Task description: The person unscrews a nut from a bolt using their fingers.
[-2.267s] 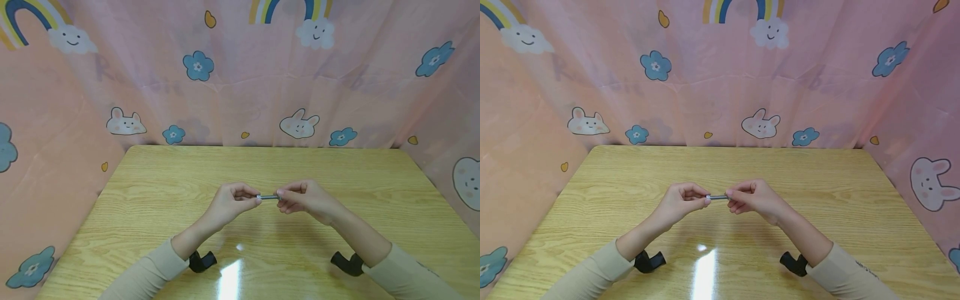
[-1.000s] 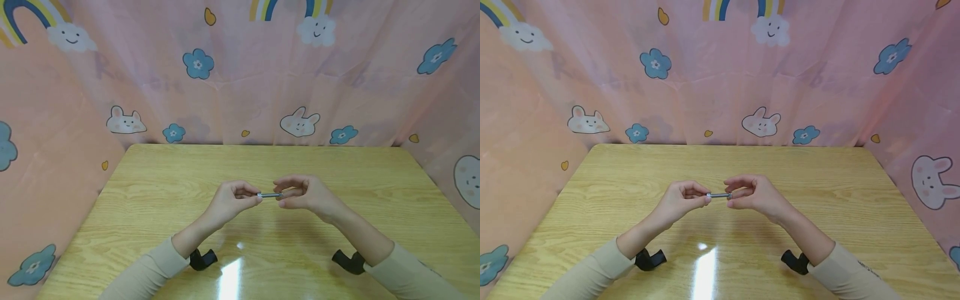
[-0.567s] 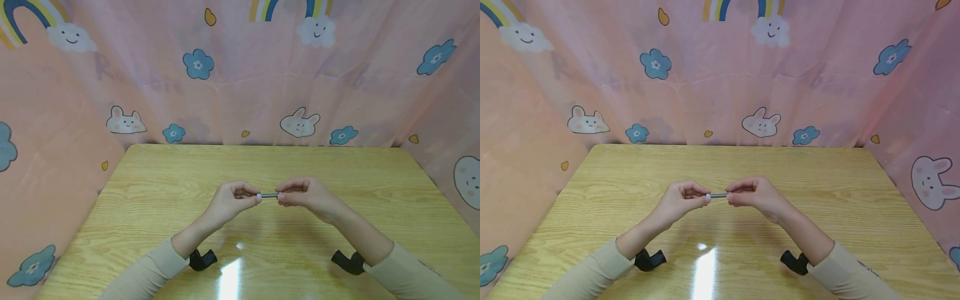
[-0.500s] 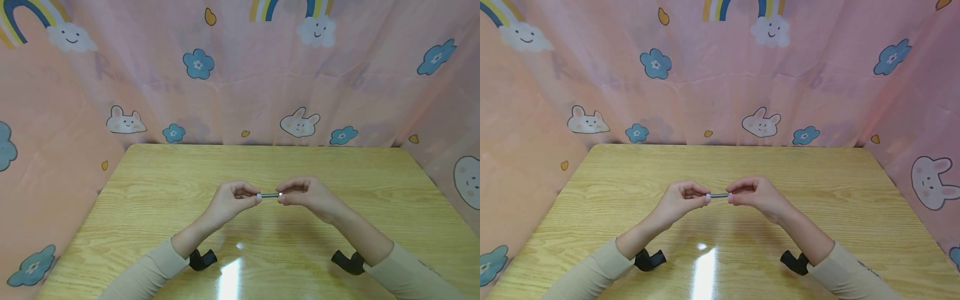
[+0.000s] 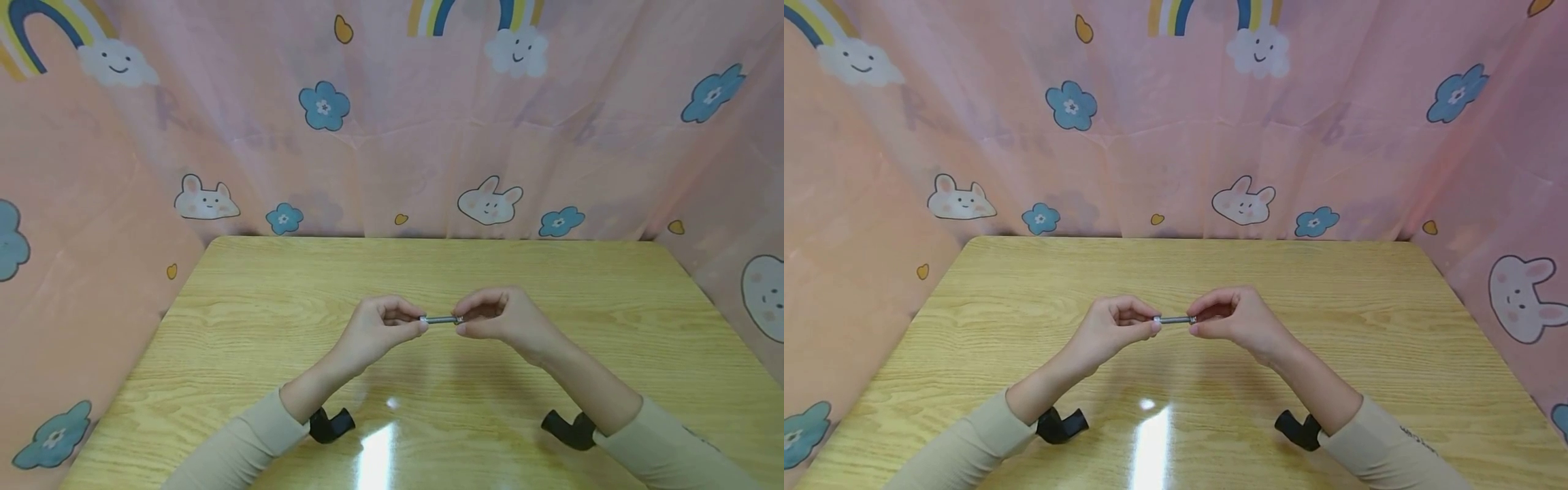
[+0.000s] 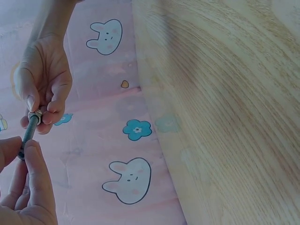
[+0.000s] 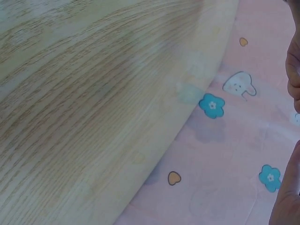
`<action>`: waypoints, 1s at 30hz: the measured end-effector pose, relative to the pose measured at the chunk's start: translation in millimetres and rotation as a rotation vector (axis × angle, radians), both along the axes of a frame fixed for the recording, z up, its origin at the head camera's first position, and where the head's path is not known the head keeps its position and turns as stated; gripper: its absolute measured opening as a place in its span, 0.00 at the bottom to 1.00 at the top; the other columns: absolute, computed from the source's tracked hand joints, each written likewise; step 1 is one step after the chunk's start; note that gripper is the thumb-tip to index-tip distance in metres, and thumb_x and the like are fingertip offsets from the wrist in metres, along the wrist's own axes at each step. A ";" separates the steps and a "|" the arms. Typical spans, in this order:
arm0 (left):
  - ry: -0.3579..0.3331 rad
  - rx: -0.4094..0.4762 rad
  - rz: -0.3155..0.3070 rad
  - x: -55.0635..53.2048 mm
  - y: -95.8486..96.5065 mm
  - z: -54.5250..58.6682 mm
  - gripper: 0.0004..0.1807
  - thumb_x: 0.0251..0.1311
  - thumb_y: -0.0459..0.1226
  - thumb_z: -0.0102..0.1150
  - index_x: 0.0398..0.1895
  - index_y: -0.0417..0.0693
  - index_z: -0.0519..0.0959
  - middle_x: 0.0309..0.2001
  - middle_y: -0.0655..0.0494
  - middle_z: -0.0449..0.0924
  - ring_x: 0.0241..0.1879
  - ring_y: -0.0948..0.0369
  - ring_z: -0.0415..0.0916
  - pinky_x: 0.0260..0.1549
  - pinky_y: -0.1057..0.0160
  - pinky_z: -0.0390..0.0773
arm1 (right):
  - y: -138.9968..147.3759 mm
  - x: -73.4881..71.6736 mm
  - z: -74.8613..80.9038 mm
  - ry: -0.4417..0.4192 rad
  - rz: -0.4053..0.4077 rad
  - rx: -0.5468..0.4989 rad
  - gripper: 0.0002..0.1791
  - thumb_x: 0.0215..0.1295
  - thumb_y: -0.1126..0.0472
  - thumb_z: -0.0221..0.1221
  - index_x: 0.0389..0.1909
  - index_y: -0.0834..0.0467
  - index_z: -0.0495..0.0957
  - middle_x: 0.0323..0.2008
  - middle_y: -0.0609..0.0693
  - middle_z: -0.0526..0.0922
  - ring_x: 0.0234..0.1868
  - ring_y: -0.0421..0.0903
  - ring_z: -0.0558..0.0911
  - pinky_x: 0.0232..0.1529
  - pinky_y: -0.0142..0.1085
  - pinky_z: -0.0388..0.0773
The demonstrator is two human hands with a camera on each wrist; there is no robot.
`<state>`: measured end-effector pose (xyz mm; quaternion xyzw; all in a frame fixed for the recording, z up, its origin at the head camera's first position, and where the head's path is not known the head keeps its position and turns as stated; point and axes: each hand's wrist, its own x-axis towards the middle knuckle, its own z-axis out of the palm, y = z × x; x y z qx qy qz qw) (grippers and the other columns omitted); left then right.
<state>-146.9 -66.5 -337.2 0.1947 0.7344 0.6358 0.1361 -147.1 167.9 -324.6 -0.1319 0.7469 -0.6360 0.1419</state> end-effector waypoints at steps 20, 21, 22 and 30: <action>-0.008 0.013 0.018 0.8 -0.9 0.2 0.11 0.57 0.35 0.63 0.40 0.38 0.80 0.35 0.49 0.82 0.34 0.59 0.80 0.40 0.56 0.79 | -0.4 -4.6 2.4 -0.116 0.060 0.028 0.23 0.64 0.58 0.58 0.48 0.76 0.73 0.32 0.55 0.84 0.33 0.46 0.84 0.39 0.38 0.81; -0.006 0.013 0.017 0.8 -1.0 0.1 0.11 0.57 0.35 0.63 0.41 0.38 0.80 0.35 0.49 0.82 0.34 0.59 0.80 0.40 0.58 0.79 | -0.2 -4.8 2.0 -0.119 0.064 0.022 0.22 0.64 0.59 0.59 0.46 0.77 0.74 0.32 0.55 0.84 0.33 0.45 0.84 0.39 0.38 0.81; -0.006 0.011 0.016 0.7 -1.1 0.0 0.11 0.57 0.35 0.63 0.40 0.38 0.80 0.35 0.50 0.82 0.34 0.59 0.80 0.40 0.58 0.79 | 0.1 -4.8 1.8 -0.116 0.069 0.015 0.21 0.64 0.60 0.59 0.45 0.76 0.75 0.32 0.55 0.84 0.33 0.45 0.84 0.39 0.38 0.81; -0.005 0.004 0.012 -0.1 -1.7 -1.3 0.10 0.57 0.36 0.63 0.40 0.39 0.81 0.36 0.50 0.82 0.34 0.59 0.80 0.40 0.57 0.79 | 1.3 -3.0 1.1 -0.077 0.020 0.022 0.16 0.56 0.65 0.65 0.43 0.69 0.79 0.35 0.52 0.83 0.36 0.45 0.83 0.43 0.36 0.78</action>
